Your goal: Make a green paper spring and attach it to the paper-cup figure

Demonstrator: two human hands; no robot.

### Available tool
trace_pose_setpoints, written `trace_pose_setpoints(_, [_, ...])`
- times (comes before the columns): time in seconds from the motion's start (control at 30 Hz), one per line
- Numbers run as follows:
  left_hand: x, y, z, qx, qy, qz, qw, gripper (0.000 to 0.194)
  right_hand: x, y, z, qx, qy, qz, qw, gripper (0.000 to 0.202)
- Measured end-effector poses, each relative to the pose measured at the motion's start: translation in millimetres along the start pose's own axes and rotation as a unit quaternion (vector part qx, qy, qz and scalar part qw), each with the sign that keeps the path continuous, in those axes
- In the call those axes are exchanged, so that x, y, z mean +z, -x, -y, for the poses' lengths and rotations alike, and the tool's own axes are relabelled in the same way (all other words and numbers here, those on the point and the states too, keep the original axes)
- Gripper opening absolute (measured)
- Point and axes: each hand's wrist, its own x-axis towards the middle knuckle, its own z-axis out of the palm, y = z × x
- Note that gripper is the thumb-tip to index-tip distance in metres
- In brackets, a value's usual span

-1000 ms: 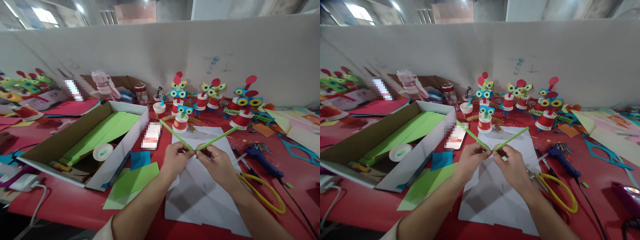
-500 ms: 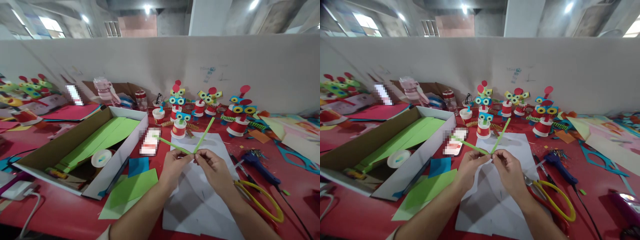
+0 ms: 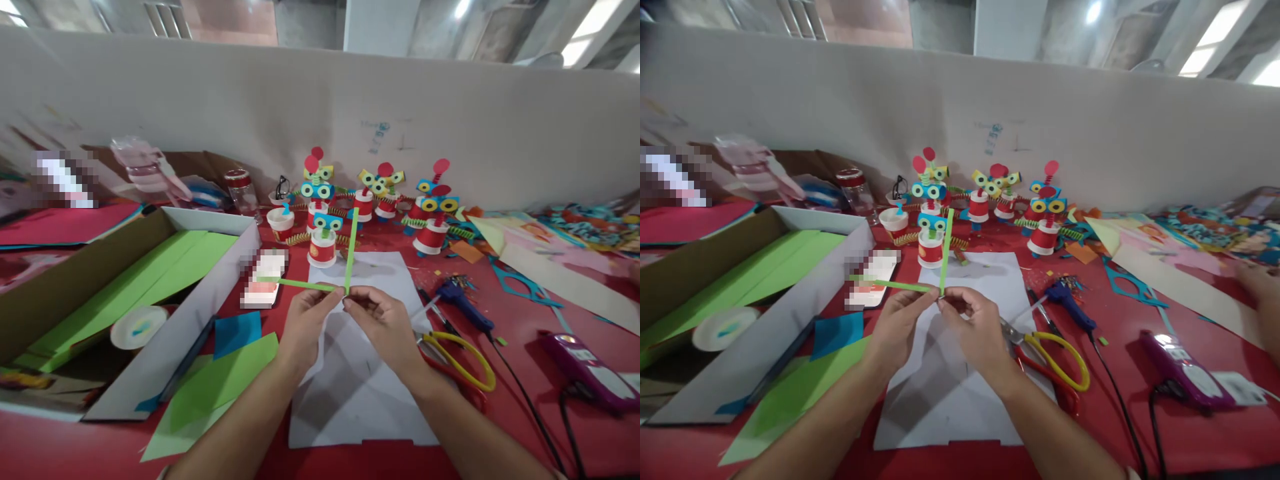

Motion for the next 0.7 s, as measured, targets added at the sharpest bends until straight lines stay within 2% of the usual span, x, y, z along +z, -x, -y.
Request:
trace_pose_setpoints(0.17, [0.2,2,1,0.069,-0.072,0.003,0.995,0.009,-3,2,-2,-0.027,0.055,-0.034,0.998,0.017])
trace_pose_setpoints(0.3, [-3.4,1,6,0.145,-0.168,-0.013,0.975,0.009,-5,2,0,-0.034,0.084,-0.03,0.995,0.016])
trace_pose_setpoints(0.43, [-7.7,-1,5,0.164,-0.2,-0.012,0.966,0.005,-7,2,5,-0.031,0.104,-0.017,0.994,0.016])
trace_pose_setpoints(0.5, [-9.0,-2,2,0.138,-0.171,0.017,0.975,0.004,-8,2,8,-0.019,0.094,-0.013,0.995,0.016])
trace_pose_setpoints(0.6, [-9.8,-3,-4,0.044,-0.083,0.073,0.993,0.01,-9,0,11,0.018,0.055,-0.012,0.998,0.017])
trace_pose_setpoints(0.7, [-9.8,-4,-6,-0.028,-0.012,0.08,0.996,0.015,-9,-1,12,0.044,0.023,-0.005,0.999,0.018])
